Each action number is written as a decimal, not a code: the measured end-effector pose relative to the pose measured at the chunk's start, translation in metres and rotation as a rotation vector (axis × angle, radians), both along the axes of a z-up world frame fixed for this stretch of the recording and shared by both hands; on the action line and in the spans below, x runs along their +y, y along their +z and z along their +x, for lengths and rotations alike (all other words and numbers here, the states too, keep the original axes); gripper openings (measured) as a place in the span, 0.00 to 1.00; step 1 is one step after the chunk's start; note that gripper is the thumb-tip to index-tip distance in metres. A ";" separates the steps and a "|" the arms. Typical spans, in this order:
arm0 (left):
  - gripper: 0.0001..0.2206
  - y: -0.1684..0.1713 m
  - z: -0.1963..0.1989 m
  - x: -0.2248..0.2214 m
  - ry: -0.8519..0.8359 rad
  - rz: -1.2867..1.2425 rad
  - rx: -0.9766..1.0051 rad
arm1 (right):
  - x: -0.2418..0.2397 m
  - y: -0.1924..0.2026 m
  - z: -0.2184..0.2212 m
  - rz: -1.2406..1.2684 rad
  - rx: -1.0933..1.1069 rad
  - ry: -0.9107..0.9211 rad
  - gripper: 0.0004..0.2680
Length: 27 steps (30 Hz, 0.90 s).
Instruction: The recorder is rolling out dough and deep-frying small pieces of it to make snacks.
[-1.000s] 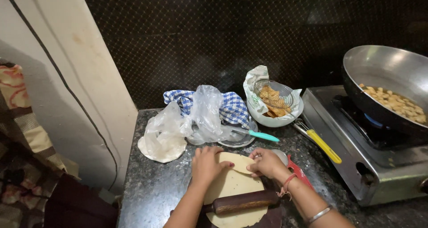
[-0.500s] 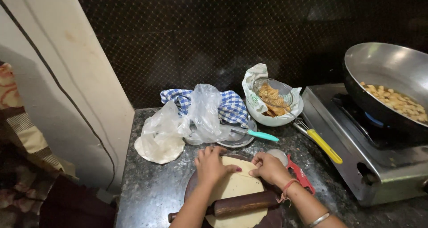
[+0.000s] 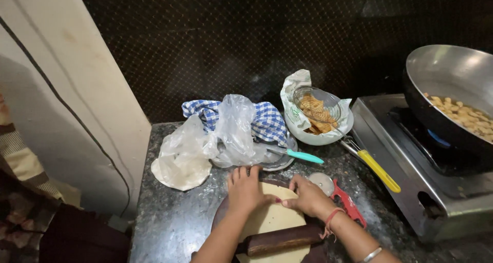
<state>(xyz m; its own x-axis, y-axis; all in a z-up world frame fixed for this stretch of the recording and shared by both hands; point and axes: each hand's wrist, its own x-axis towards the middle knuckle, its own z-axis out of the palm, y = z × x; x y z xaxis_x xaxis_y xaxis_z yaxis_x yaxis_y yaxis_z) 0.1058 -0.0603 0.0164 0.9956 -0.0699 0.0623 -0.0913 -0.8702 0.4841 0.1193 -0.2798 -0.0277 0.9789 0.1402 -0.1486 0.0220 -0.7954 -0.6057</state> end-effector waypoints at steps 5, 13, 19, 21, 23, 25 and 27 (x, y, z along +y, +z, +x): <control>0.51 -0.016 -0.002 -0.016 0.065 -0.096 0.047 | -0.002 0.001 -0.009 -0.015 -0.079 0.043 0.19; 0.49 -0.002 -0.020 -0.017 -0.012 0.021 0.015 | -0.030 -0.050 0.005 0.535 0.100 -0.009 0.17; 0.46 -0.015 -0.018 -0.012 -0.014 0.018 -0.067 | -0.003 -0.014 -0.006 0.109 0.004 -0.093 0.26; 0.49 -0.013 -0.018 -0.011 0.042 -0.105 0.018 | -0.005 -0.015 -0.005 0.084 0.042 -0.107 0.26; 0.47 -0.039 -0.011 -0.010 0.049 -0.150 -0.063 | -0.001 -0.010 -0.002 0.048 0.004 -0.073 0.25; 0.44 -0.045 -0.008 -0.006 0.056 -0.195 -0.146 | 0.004 -0.005 0.001 0.014 -0.037 -0.039 0.25; 0.44 -0.031 -0.013 0.002 0.060 -0.190 -0.113 | 0.010 0.001 -0.001 -0.059 0.005 -0.038 0.24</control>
